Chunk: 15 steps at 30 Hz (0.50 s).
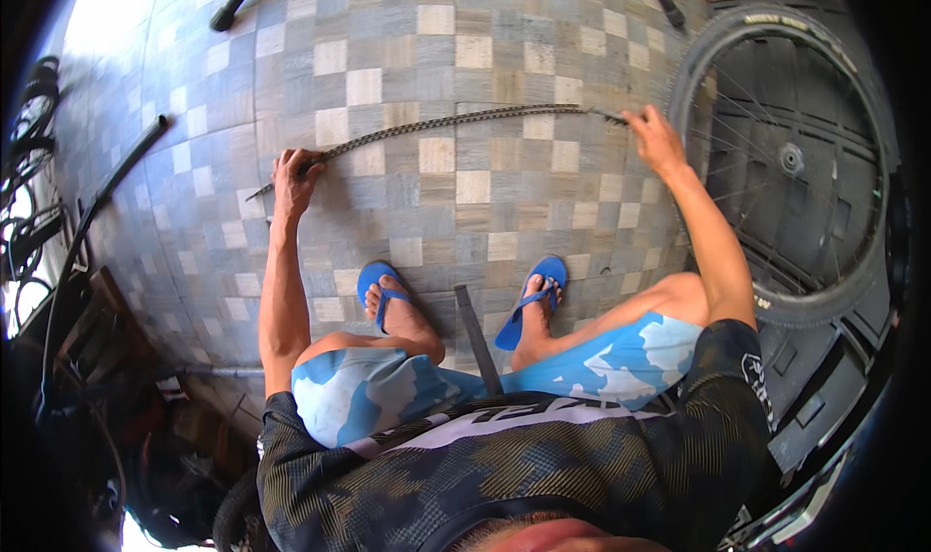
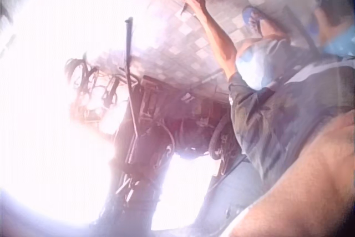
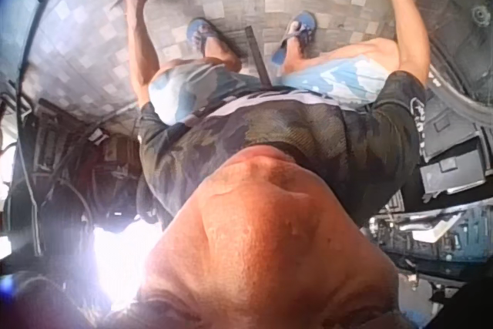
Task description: The person cleans a bicycle chain by brushing it with a small brush while sitting on the floor. They repeatedly scrub the chain, flip it over, and stretch it out to clean different sections.
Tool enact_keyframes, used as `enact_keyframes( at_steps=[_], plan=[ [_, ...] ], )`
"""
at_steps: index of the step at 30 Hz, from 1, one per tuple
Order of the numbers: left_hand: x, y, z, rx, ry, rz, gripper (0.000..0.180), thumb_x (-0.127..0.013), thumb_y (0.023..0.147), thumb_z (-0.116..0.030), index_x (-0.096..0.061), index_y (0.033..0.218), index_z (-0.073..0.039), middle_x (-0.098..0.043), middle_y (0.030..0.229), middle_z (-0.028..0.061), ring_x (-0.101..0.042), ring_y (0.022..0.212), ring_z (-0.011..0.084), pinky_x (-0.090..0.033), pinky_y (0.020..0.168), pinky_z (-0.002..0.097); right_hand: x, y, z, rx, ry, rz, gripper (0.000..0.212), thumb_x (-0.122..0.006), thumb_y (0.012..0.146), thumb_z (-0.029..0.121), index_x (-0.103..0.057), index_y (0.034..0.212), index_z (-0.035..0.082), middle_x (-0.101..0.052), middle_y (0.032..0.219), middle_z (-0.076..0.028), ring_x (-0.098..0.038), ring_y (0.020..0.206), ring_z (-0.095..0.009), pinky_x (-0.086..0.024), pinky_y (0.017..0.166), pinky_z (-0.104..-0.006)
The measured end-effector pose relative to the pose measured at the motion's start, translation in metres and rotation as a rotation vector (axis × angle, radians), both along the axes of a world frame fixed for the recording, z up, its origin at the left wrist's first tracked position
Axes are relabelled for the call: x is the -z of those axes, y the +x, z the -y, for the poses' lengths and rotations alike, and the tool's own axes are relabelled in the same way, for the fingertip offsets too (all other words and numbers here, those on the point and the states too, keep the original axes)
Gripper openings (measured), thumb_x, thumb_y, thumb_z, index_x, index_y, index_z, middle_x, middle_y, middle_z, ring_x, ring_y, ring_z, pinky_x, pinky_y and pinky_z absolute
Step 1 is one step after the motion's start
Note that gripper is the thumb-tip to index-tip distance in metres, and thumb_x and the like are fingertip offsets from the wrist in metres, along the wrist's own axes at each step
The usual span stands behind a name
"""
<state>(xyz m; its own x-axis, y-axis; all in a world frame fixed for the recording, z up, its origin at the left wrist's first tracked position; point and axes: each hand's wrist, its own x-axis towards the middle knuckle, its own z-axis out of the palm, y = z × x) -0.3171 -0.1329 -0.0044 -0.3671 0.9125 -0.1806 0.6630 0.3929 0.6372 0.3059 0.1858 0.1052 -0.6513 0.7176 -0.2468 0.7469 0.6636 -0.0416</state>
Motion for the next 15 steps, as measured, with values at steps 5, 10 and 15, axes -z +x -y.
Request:
enact_keyframes(
  at_steps=[5,10,15],
  plan=[
    [-0.04,-0.014,0.033,-0.047,-0.067,-0.325,0.057,-0.084,0.082,-0.016,-0.068,0.136,-0.02,-0.064,0.128,0.0091,-0.053,0.128,0.0338,-0.041,0.108,0.0479,0.03,-0.122,0.109,-0.233,-0.405,-0.087,0.039,-0.066,0.089,0.007,-0.069,0.126,0.019,-0.059,0.108,-0.011,-0.068,0.093,-0.034,-0.057,0.073,-0.0435],
    [-0.017,-0.058,0.091,-0.144,-0.086,-0.343,0.036,-0.078,0.086,-0.009,-0.072,0.121,-0.015,-0.067,0.121,0.0105,-0.06,0.12,0.0336,-0.05,0.1,0.0428,0.057,-0.178,0.178,-0.333,-0.561,-0.18,0.026,-0.068,0.093,0.016,-0.071,0.119,0.015,-0.062,0.104,-0.009,-0.066,0.102,-0.032,-0.052,0.085,-0.0472],
    [-0.064,-0.045,0.073,-0.057,-0.053,-0.176,0.014,-0.068,0.093,-0.004,-0.071,0.107,-0.005,-0.068,0.107,0.014,-0.067,0.096,0.0379,-0.055,0.084,0.0459,0.015,-0.248,0.162,-0.397,-0.397,-0.33,0.04,-0.07,0.096,0.026,-0.066,0.134,0.012,-0.063,0.112,-0.012,-0.063,0.107,-0.033,-0.051,0.091,-0.0469]
  ],
)
